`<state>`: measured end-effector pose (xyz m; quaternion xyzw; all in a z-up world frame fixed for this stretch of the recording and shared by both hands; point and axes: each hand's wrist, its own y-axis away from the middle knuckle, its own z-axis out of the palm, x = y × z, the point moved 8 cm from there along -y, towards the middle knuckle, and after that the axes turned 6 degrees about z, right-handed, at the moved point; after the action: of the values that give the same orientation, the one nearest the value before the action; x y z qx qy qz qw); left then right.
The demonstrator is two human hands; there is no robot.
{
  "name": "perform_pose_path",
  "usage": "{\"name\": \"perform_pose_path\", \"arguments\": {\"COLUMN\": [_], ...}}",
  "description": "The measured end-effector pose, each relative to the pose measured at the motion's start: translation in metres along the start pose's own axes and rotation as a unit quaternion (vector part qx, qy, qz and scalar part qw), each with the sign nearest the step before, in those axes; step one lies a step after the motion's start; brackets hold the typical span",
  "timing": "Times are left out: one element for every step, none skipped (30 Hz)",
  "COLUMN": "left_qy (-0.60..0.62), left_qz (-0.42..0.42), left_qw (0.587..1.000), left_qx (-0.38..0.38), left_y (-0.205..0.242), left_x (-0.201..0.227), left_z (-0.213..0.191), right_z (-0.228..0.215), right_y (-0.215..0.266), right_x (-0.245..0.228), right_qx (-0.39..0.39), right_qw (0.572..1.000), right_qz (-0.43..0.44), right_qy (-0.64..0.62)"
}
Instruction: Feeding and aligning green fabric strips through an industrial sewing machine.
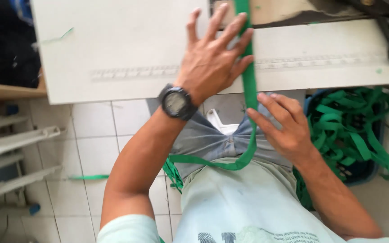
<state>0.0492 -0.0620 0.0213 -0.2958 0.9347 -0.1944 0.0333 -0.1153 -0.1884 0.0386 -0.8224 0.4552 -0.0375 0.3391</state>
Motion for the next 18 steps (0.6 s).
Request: {"name": "perform_pose_path", "arguments": {"left_qy": [-0.009, 0.0, 0.009, 0.009, -0.002, -0.012, -0.011, 0.006, 0.024, 0.028, 0.041, 0.061, 0.07, 0.08, 0.09, 0.098, 0.086, 0.069], "left_qz": [-0.014, -0.012, -0.01, -0.014, -0.002, 0.016, 0.016, 0.02, 0.023, 0.032, 0.017, 0.008, 0.021, 0.013, 0.006, 0.016, 0.018, 0.017], "left_qw": [1.0, 1.0, 0.999, 0.999, 1.0, 1.0, 1.0, 1.0, 0.999, 0.999, 0.999, 0.998, 0.997, 0.997, 0.996, 0.995, 0.996, 0.997], "left_qx": [-0.003, -0.021, -0.04, -0.04, -0.015, 0.01, 0.009, 0.013, 0.017, 0.019, 0.017, 0.015, 0.017, 0.016, 0.015, 0.013, 0.015, 0.019], "left_y": [0.002, 0.0, -0.002, 0.0, 0.002, 0.001, 0.003, 0.004, 0.003, 0.003, 0.003, 0.0, 0.002, 0.0, -0.002, -0.002, -0.002, -0.002], "left_x": [-0.004, -0.004, -0.004, -0.004, -0.001, 0.002, -0.001, -0.002, -0.002, -0.002, -0.006, -0.007, -0.001, -0.002, -0.004, -0.001, 0.001, -0.001], "left_z": [0.002, 0.009, 0.017, 0.016, 0.012, 0.008, 0.007, 0.007, 0.008, 0.003, 0.0, -0.002, -0.009, -0.014, -0.019, -0.019, -0.019, -0.021], "right_z": [0.002, 0.003, 0.004, 0.004, 0.007, 0.01, 0.013, 0.012, 0.011, 0.011, 0.002, -0.004, -0.007, -0.001, 0.012, 0.009, 0.004, 0.002], "right_y": [-0.004, -0.007, -0.009, -0.007, -0.005, -0.002, -0.001, 0.001, 0.003, 0.0, -0.004, 0.0, 0.002, -0.004, -0.004, -0.007, -0.011, -0.017], "right_x": [-0.001, -0.005, -0.007, -0.007, -0.007, -0.007, -0.004, 0.001, 0.007, 0.003, 0.022, 0.041, 0.041, 0.022, 0.006, 0.004, -0.001, -0.005], "right_qx": [-0.001, -0.011, -0.02, -0.022, -0.041, -0.058, -0.058, -0.062, -0.065, -0.063, 0.006, 0.076, 0.083, -0.007, -0.105, -0.104, -0.093, -0.079], "right_qw": [1.0, 0.999, 0.997, 0.996, 0.995, 0.993, 0.993, 0.994, 0.989, 0.99, 0.961, 0.89, 0.893, 0.959, 0.986, 0.987, 0.988, 0.988], "right_qz": [-0.011, -0.042, -0.074, -0.076, -0.089, -0.098, -0.098, -0.074, -0.05, -0.044, 0.082, 0.21, 0.218, 0.105, -0.003, 0.008, -0.001, -0.015], "right_qy": [-0.012, -0.019, -0.025, -0.028, -0.01, 0.01, 0.01, -0.057, -0.124, -0.117, -0.265, -0.398, -0.386, -0.261, -0.127, -0.12, -0.127, -0.134]}}
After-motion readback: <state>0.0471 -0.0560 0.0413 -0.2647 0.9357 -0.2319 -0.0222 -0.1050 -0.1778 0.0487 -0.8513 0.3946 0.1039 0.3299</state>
